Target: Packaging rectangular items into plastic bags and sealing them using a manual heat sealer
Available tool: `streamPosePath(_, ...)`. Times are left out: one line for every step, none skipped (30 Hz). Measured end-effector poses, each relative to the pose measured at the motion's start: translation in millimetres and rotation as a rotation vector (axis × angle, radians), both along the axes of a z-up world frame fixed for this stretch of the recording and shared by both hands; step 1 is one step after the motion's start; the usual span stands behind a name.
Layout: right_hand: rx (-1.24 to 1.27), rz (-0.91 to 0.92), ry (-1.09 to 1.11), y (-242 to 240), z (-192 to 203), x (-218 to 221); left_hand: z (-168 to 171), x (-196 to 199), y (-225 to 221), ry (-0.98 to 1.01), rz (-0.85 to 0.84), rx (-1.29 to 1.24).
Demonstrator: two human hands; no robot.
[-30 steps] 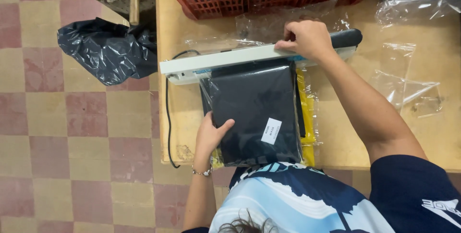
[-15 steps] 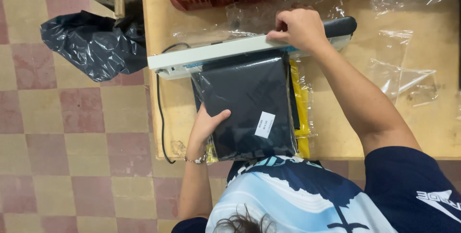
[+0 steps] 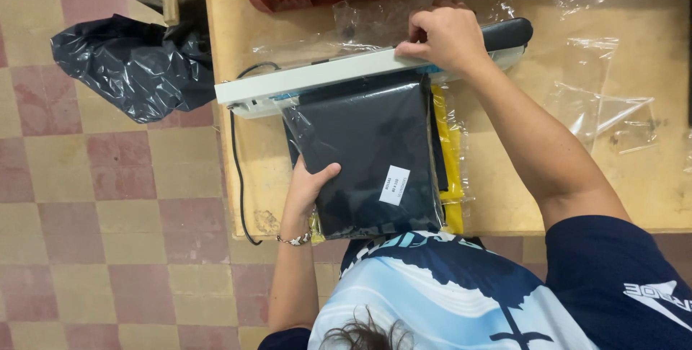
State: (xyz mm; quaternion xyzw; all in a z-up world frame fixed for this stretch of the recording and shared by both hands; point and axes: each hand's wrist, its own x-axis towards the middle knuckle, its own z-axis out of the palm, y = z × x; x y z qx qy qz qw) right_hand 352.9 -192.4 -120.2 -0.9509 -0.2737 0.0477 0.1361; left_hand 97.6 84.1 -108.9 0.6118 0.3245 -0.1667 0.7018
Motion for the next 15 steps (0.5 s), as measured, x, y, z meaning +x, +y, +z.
streamPosePath(0.015, 0.007, -0.018, 0, 1, -1, 1, 1, 0, -0.007, -0.024, 0.016)
streamPosePath(0.014, 0.007, -0.020, 0, 1, 0, -3, 2, 1, -0.008, -0.024, 0.015)
streamPosePath(0.009, 0.009, -0.022, 0, 1, 0, -7, 1, 1, -0.008, -0.021, 0.018)
streamPosePath(0.003, 0.011, -0.025, 0, 1, 0, -11, 0, 2, -0.007, -0.018, 0.021)
streamPosePath(0.003, 0.012, -0.026, 0, 0, 1, -10, 1, 2, -0.008, -0.018, 0.021)
streamPosePath(0.000, 0.002, -0.014, 0, 0, 1, -9, 1, 2, 0.003, -0.018, 0.021)
streamPosePath(-0.003, -0.009, -0.002, 0, -1, 1, -8, 2, 1, 0.015, -0.017, 0.021)
streamPosePath(-0.003, -0.009, -0.002, -1, -2, 1, -5, 3, 1, 0.015, -0.018, 0.021)
streamPosePath(0.002, -0.004, -0.012, -1, -3, 2, -3, 3, 0, 0.032, -0.019, 0.031)
streamPosePath(0.008, 0.002, -0.022, -2, -4, 2, -1, 4, 0, 0.049, -0.021, 0.042)
streamPosePath(0.008, 0.001, -0.023, -1, -4, 2, -3, 4, 1, 0.049, -0.021, 0.042)
streamPosePath(0.007, 0.003, -0.019, -1, -3, 2, -6, 4, 1, 0.058, -0.015, 0.022)
streamPosePath(0.007, 0.005, -0.013, -1, -3, 2, -8, 4, 2, 0.069, -0.009, 0.003)
streamPosePath(0.008, 0.004, -0.013, -1, -3, 1, -6, 4, 2, 0.070, -0.010, 0.004)
streamPosePath(0.003, 0.001, -0.001, -1, -2, 1, -5, 5, 2, 0.097, -0.007, -0.013)
